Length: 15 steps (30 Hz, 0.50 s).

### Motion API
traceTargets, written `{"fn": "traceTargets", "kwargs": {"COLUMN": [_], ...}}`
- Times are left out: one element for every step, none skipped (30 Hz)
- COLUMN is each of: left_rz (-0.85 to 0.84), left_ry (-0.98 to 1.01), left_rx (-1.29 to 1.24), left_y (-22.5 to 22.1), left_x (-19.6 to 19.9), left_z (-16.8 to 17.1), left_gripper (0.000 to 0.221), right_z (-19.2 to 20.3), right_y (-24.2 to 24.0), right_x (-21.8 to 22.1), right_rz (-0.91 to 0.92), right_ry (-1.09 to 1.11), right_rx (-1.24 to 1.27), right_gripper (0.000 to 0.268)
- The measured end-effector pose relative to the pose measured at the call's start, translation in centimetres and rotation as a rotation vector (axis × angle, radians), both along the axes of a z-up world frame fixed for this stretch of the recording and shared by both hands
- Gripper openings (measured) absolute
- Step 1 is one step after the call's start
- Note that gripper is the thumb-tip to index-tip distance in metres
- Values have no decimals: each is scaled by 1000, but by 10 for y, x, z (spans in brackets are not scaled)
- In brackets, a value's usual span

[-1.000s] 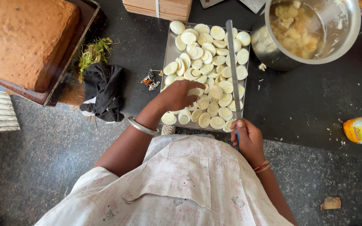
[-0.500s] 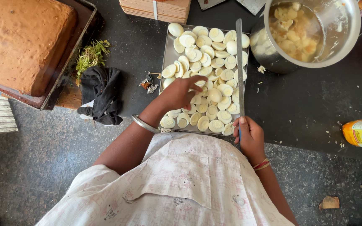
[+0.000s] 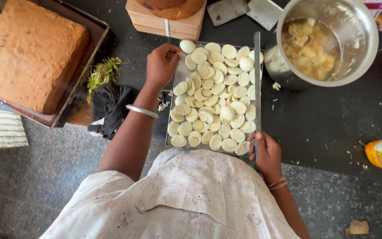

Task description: The person slices several hard-boiled eggs using a knife, placing the slices onto a metal tray.

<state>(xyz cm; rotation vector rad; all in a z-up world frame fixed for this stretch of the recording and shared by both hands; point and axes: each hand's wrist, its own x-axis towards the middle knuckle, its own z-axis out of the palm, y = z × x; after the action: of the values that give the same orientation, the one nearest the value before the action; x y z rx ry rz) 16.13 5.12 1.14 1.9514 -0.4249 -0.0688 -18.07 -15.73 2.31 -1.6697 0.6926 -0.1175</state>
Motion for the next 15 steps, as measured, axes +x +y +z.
{"fn": "traceTargets", "kwargs": {"left_rz": [-1,2,4,1,-5,-10,-12,-77,-142,-140,-210,-280,-278,-288,-296], "left_ry": [-8,-35,-61,-65,-134,-207,-215,-301,-387,-391,-409,-428,-435,-447,-459], "left_rx": [0,6,12,9,30,48,43,173,303,299,413,529,528,616,704], "left_y": [-4,-8,-11,-15,-19,-22,-23,-23,-24,-26,-29,-31,-31,-31,-32], "left_x": [6,13,18,22,25,29,33,34,35,35,35,36,36,35,35], "left_z": [-8,-14,-15,-17,-18,-17,-16,-14,-13,-11,-9,-6,-4,-4,-3], "left_gripper": [10,11,13,13,18,24,24,30,36,36,43,49,49,53,57], "right_z": [0,1,0,1,1,1,2,3,4,5,6,6,7,8,8], "right_y": [-2,-3,-4,-4,-5,-6,-7,-8,-8,-8,-8,-7,-7,-7,-7], "right_x": [-1,-1,1,1,0,2,4,3,2,2,1,1,0,-3,-4], "right_rz": [-1,-4,-7,-11,-10,-9,-12,-15,-17,-17,-19,-22,-21,-12,-2], "right_ry": [-8,-3,2,-1,7,11,3,12,20,17,8,-4,-11,-8,-5], "right_rx": [0,-1,-1,-4,-9,-16,-21,-19,-17,-21,-10,3,1,-17,-36], "right_gripper": [40,40,40,40,40,40,40,40,40,40,40,40,40,40,40]}}
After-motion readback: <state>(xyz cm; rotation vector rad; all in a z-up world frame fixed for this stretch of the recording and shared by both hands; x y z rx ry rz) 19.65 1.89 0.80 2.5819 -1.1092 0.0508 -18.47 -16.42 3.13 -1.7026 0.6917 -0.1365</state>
